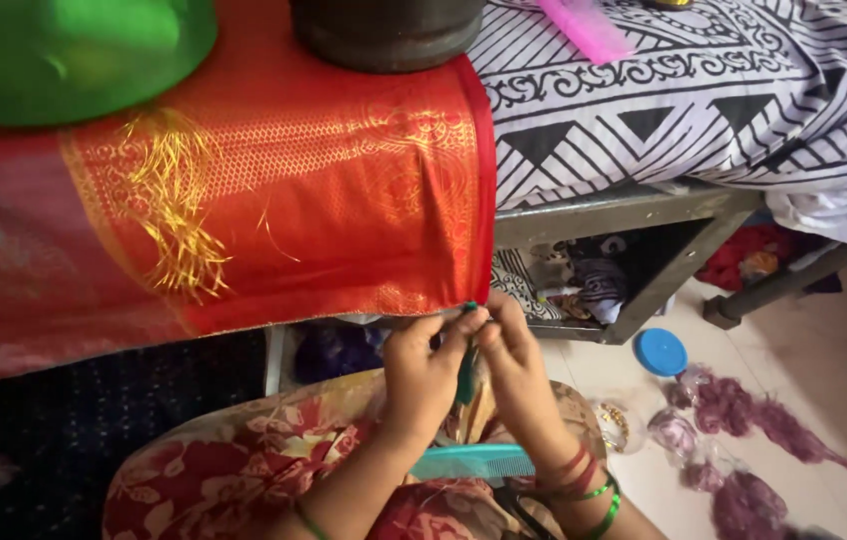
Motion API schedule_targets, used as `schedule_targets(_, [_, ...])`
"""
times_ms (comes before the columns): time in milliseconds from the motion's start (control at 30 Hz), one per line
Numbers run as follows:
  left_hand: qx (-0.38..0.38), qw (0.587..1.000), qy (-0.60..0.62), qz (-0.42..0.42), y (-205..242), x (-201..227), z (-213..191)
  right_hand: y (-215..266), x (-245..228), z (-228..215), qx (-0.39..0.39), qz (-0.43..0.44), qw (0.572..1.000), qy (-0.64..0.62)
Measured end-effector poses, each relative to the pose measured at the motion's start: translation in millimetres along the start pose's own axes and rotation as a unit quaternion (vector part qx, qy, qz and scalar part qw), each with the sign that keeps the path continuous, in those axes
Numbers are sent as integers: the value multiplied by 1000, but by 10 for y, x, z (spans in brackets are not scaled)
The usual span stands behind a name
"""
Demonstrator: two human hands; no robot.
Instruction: The person is seen attaching tassels or decorative elements to the edge of a sari.
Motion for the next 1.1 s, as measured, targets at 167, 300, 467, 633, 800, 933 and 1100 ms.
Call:
schedule_targets(167, [64,975,-105,184,125,4,-76,-231,-215,44,0,87,987,-136])
schedule_targets(300, [19,962,-96,255,119,205,-239,-163,-163,94,4,4,996,-84])
schedule_targets(467, [-170,981,55,73,-71,12,-216,120,67,76,46,29,988,-147])
schedule_targets(633, [-269,934,186,-145,-147,-141,-129,142,4,24,24,119,947,-298])
schedule_targets(800, [-265,906,270,-190,-72,9,-58,238,101,-158,-22,85,996,-6])
schedule_targets(933, [-225,940,197,-164,-65,-74,-16,218,-25,-258,-56,13,959,276])
schedule_targets(1100, [-160,983,77,40,-210,-146,-56,-162,-985,192,-37,-235,895,377])
Point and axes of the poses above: each hand's wrist, its own y-axis away from the middle knuckle, its own z-axis out of the palm, x = y × z, the point moved 2 cm from there along -y, towards the middle knuckle, and after that the axes turned 15 degrees about -z, right-handed, at the moved point
